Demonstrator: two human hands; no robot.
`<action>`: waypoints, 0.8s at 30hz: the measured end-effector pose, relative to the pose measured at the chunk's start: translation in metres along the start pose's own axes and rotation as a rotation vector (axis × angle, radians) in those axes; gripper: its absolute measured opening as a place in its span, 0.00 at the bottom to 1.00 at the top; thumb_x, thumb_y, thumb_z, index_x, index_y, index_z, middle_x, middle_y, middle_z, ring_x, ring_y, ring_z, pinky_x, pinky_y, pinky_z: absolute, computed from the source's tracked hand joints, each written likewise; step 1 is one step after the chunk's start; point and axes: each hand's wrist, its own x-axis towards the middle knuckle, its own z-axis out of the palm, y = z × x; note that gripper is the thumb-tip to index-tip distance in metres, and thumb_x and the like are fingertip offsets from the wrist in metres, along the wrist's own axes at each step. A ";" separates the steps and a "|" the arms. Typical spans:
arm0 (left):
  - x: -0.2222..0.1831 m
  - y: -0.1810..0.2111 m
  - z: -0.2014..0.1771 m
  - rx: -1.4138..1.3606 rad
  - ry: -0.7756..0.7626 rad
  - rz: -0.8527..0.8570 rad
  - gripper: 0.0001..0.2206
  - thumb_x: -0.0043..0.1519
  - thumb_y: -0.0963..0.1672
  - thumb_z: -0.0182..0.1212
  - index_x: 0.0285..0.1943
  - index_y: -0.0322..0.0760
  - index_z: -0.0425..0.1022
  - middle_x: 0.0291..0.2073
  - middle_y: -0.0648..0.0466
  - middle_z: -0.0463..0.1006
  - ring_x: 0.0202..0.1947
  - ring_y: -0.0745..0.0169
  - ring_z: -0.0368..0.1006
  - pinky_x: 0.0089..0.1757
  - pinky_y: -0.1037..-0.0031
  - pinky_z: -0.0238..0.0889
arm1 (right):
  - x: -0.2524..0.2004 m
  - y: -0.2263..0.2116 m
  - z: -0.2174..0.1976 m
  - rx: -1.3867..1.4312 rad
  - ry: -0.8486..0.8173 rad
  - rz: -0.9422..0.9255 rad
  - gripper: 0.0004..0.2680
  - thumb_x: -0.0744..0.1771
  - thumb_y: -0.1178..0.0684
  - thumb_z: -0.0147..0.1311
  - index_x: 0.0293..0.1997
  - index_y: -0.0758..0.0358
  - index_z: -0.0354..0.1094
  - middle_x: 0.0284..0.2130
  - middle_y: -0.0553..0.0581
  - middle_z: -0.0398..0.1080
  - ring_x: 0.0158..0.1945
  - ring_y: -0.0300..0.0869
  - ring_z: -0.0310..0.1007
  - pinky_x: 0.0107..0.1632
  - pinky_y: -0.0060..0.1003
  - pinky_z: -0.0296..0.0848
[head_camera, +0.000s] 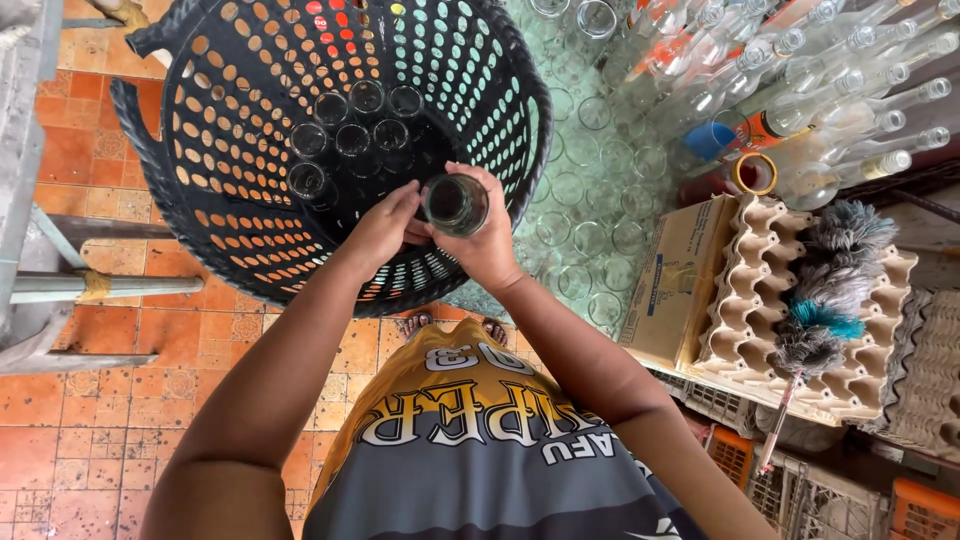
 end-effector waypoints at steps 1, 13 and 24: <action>-0.009 0.004 -0.002 0.001 -0.004 -0.002 0.29 0.71 0.59 0.42 0.80 0.54 0.50 0.45 0.44 0.84 0.47 0.42 0.81 0.49 0.52 0.68 | 0.000 0.001 0.000 -0.002 0.003 0.002 0.29 0.57 0.60 0.76 0.61 0.59 0.59 0.58 0.58 0.71 0.64 0.48 0.70 0.66 0.42 0.68; -0.101 0.079 0.047 0.993 -0.349 -0.081 0.35 0.61 0.58 0.54 0.78 0.51 0.55 0.71 0.53 0.63 0.68 0.49 0.62 0.56 0.59 0.63 | 0.039 -0.044 -0.140 0.658 -0.009 -0.067 0.18 0.67 0.62 0.62 0.62 0.46 0.62 0.52 0.49 0.72 0.58 0.39 0.70 0.68 0.38 0.67; -0.090 0.049 0.039 1.078 -0.286 0.081 0.29 0.63 0.56 0.54 0.76 0.56 0.63 0.59 0.51 0.77 0.56 0.43 0.75 0.53 0.56 0.70 | -0.077 0.088 -0.150 -0.323 -0.136 0.313 0.27 0.52 0.47 0.79 0.53 0.51 0.68 0.45 0.55 0.68 0.54 0.53 0.70 0.64 0.50 0.60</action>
